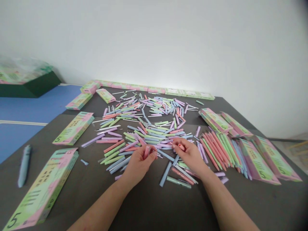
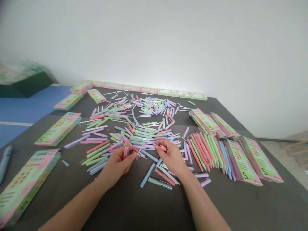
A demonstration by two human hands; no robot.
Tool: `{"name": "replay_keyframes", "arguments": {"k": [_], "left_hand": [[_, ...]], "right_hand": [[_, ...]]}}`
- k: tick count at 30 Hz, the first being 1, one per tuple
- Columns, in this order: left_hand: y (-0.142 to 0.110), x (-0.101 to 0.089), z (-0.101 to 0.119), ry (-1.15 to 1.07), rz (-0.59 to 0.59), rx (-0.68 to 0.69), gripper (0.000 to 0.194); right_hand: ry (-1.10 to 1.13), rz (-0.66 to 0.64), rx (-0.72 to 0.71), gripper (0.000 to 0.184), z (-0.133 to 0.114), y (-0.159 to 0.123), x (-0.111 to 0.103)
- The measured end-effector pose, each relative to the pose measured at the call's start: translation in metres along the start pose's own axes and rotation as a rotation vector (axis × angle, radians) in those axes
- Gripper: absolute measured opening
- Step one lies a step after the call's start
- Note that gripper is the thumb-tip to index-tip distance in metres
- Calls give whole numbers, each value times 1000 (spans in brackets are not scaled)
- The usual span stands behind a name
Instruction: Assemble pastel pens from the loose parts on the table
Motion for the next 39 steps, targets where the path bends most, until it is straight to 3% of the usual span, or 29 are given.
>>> {"name": "replay_keyframes", "arguments": {"k": [6,12,17,21,23,26,29,34,39], "left_hand": [[-3,8,-5,-239,-123,-96,26],[-5,8,-6,-346,-145,-99,28],[-7,9,-2,-387,-167,-85,27],[-7,10,-2,-363,-157,-94,30],[-5,8,-4,-312,-124,-103,29],[-1,6,-7,-227,-69,-124,26],[-1,6,-7,-182,-82,-132,26],[-3,9,-6,-101,-156,-88,25],[-6,10,-4,-126,-195,-64,25]], "right_hand": [[761,-95,369,28,-7,-11,19],[1010,-264,454,17,-27,-27,35],[1059,-352,460,16,-33,-36,42],[947,-362,421,19,-29,-37,44],[771,-285,382,21,-22,-33,39],[333,-113,259,20,-12,-23,23],[105,-76,205,19,-9,-20,19],[510,-283,393,24,-6,-27,42],[840,-403,382,22,-18,-32,50]]}}
Point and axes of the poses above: each hand's wrist, its own y-axis towards the middle knuckle, its own x-axis out of the palm, z = x × y, the point moved 6 cm from there along y, towards the middle knuckle, and after that the axes turned 7 degrees about z, right-handed, at the moved point
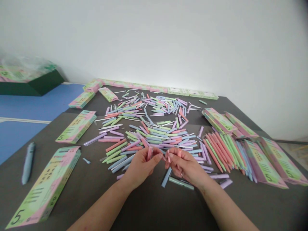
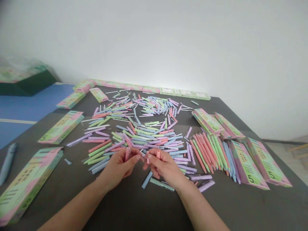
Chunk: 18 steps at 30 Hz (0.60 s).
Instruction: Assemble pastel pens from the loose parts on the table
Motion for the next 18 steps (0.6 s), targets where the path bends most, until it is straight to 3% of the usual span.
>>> {"name": "replay_keyframes", "arguments": {"k": [8,18], "left_hand": [[-2,1,3,-215,-9,9,23],[-1,-3,4,-341,-12,36,19]], "right_hand": [[158,-39,-17,16,-6,-4,5],[106,-30,-83,13,-10,-8,3]]}}
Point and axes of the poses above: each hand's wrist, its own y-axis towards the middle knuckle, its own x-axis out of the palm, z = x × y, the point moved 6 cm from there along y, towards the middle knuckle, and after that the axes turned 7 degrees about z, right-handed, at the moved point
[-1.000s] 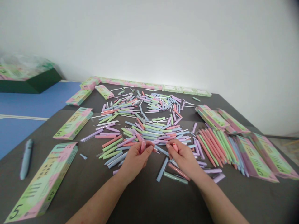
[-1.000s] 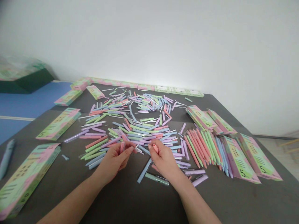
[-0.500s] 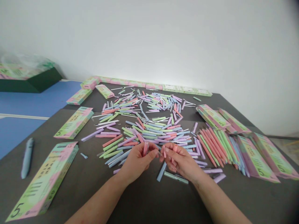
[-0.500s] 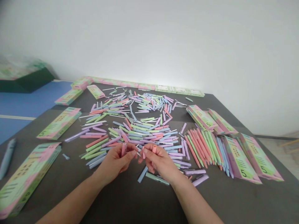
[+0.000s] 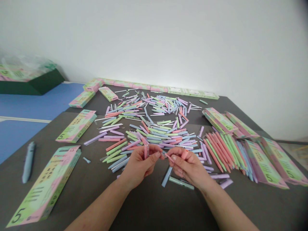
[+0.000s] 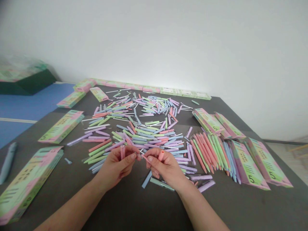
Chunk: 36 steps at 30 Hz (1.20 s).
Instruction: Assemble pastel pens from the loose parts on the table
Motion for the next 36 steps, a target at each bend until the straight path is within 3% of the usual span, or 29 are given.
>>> {"name": "replay_keyframes", "arguments": {"k": [36], "left_hand": [[0,-1,4,45,63,14,23]], "right_hand": [[-84,13,15,18,-3,-5,-3]]}}
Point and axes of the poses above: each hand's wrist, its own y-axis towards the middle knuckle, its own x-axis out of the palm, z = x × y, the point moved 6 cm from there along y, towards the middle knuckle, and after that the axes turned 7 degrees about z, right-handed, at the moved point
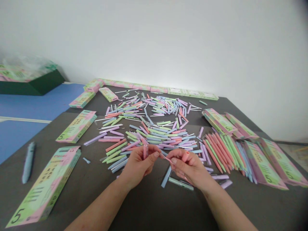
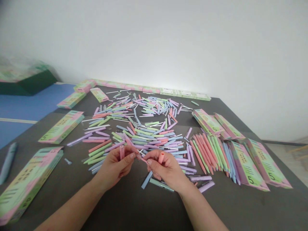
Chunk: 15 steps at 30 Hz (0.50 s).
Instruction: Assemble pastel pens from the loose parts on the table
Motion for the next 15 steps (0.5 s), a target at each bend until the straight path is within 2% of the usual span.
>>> {"name": "replay_keyframes", "arguments": {"k": [15], "left_hand": [[0,1,1,18,-11,14,23]], "right_hand": [[-13,-3,1,19,-1,0,0]]}}
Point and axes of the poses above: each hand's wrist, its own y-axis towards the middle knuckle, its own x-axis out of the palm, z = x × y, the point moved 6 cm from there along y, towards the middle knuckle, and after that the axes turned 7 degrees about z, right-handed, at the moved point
